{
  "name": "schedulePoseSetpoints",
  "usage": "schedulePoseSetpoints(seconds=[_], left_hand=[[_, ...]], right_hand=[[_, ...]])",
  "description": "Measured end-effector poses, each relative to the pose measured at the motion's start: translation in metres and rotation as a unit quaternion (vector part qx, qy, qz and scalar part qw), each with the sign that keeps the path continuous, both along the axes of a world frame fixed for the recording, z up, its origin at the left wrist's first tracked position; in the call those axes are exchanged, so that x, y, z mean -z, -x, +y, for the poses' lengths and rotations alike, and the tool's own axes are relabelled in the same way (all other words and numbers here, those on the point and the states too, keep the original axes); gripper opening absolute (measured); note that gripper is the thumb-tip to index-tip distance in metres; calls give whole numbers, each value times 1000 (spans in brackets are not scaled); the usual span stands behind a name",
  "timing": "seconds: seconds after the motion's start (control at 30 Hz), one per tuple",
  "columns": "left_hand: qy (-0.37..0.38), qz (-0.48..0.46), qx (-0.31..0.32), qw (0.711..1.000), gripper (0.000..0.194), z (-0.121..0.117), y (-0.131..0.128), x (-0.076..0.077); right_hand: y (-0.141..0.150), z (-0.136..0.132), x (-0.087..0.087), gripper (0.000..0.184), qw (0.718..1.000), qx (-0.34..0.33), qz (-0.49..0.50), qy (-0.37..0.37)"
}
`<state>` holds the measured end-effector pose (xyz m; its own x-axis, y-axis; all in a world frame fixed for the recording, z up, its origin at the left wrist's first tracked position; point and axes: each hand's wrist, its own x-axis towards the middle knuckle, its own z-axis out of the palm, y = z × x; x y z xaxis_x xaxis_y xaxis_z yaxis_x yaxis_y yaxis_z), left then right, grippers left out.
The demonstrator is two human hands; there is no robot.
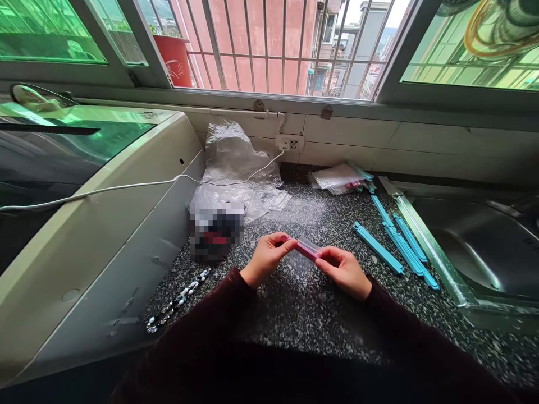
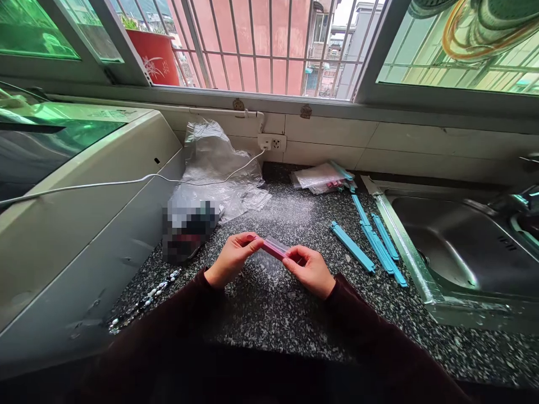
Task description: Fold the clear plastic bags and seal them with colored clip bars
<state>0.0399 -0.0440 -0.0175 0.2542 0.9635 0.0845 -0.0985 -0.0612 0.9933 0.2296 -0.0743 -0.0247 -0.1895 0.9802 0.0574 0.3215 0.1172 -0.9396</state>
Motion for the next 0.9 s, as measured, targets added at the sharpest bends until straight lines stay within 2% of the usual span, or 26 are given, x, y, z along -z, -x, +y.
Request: schedulePoseSetpoints(seconds=[0.13, 0.23, 0.4, 0.5, 0.6, 0.73, 0.9], left_hand=[[-7, 19, -4, 1000, 37, 2, 0, 1], [-15, 44, 16, 999, 34, 4, 0, 4], [-17, 100, 38, 994, 31, 5, -4, 11], [1, 95, 39, 995, 29, 13, -12, 8], [3, 97, 40, 994, 21, 33, -29, -2], [-2, 159, 34, 987, 13, 74, -65, -13], [-40, 223, -28, 974, 12, 141, -119, -14]], right_hand=[[0, -1, -2, 22, 999, 8, -25, -29], [0, 0, 0, 22, 998, 29, -22, -50], [1, 4, 4, 30, 996, 75, 9, -41], [-5, 13, -3, 32, 996, 80, 11, -34], [-20, 32, -18, 32, 996, 67, -23, -50], [-47, 73, -36, 33, 983, 78, -146, -78], [-77, 136, -41, 29, 923, 149, -343, -89]])
